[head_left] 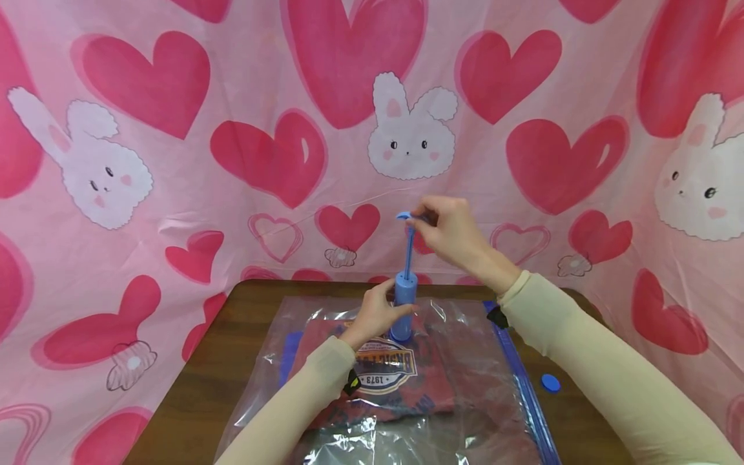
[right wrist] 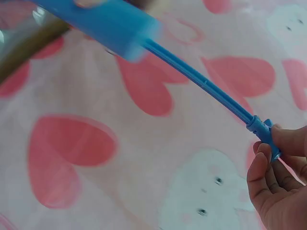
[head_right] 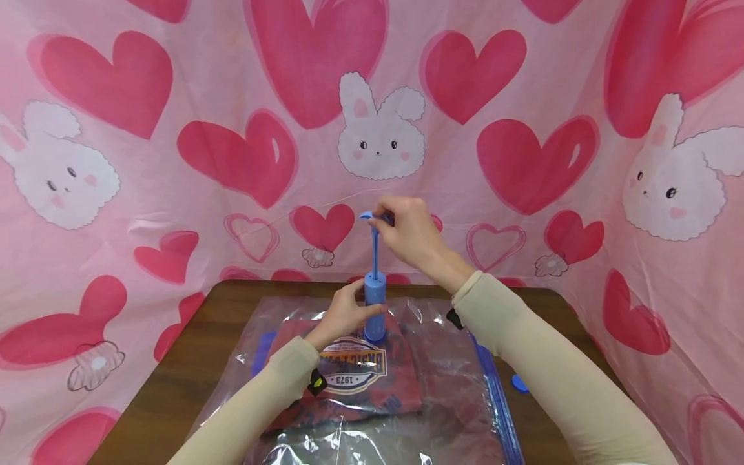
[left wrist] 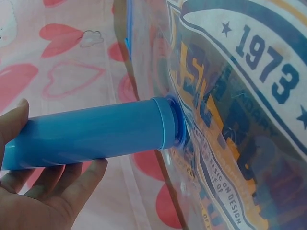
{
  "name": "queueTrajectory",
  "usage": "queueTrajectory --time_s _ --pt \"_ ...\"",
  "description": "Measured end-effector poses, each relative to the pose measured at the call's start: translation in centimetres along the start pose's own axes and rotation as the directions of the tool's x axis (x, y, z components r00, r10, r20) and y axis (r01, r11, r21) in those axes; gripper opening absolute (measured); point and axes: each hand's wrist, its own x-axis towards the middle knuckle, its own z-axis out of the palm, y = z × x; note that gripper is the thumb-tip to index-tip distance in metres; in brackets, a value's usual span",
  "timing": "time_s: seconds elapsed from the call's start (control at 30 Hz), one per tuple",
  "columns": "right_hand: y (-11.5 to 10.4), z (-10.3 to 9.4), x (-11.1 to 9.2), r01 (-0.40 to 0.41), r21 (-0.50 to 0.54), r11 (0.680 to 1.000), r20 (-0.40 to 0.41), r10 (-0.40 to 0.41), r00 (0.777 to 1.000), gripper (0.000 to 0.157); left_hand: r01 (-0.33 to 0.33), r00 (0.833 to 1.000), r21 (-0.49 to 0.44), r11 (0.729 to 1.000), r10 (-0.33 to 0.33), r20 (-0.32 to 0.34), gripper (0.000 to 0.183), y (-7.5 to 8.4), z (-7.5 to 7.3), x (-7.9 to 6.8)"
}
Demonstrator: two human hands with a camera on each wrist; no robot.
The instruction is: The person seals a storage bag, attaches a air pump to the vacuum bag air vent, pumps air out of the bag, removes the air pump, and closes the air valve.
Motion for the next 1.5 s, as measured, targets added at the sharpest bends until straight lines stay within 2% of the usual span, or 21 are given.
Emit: queueTrajectory --time_s 0.1,0.2,0.4,0.8,0.97,1.23,1.5 --pt "-0.7 -1.2 1.2 -0.002 0.002 1.0 -0.027 0.002 1.0 0.008 0.005 1.0 0.006 1.0 -0.005 0.002 0.061 0.2 -0.1 0.0" --pt "-0.9 -1.7 1.6 -0.025 0.007 1.0 -0.042 0.025 0.999 0.007 0.016 1.0 0.017 1.0 -0.017 0.003 0.062 0.3 -0.2 0.1" --pt "-0.9 -1.7 1.2 -0.062 0.007 0.998 -0.058 0.062 0.996 0.009 0.024 1.0 0.026 0.999 -0.024 0.007 0.062 0.3 -0.1 -0.1" --pt "-0.6 -1.1 0.3 -0.058 -0.024 0.998 -0.043 0.057 0.997 0.01 0.017 1.0 0.021 1.0 -0.018 0.004 0.061 0.2 -0.1 0.0" --pt "-0.4 -0.3 -0.5 -0.068 -0.026 0.997 -0.01 0.067 0.998 0.011 0.023 1.0 0.024 0.999 -0.023 0.002 0.062 0.0 0.1 0.0" --pt "1.0 2.0 -3.0 -0.119 -0.001 0.993 0.052 0.119 0.992 0.014 0.007 1.0 -0.002 1.0 -0.007 0.004 0.053 -0.1 0.2 0.1" --pt "1.9 4.0 -5.1 -0.149 0.014 0.989 0.101 0.147 0.984 0.015 -0.016 0.999 0.044 0.999 0.017 -0.027 0.055 -0.3 0.1 0.2"
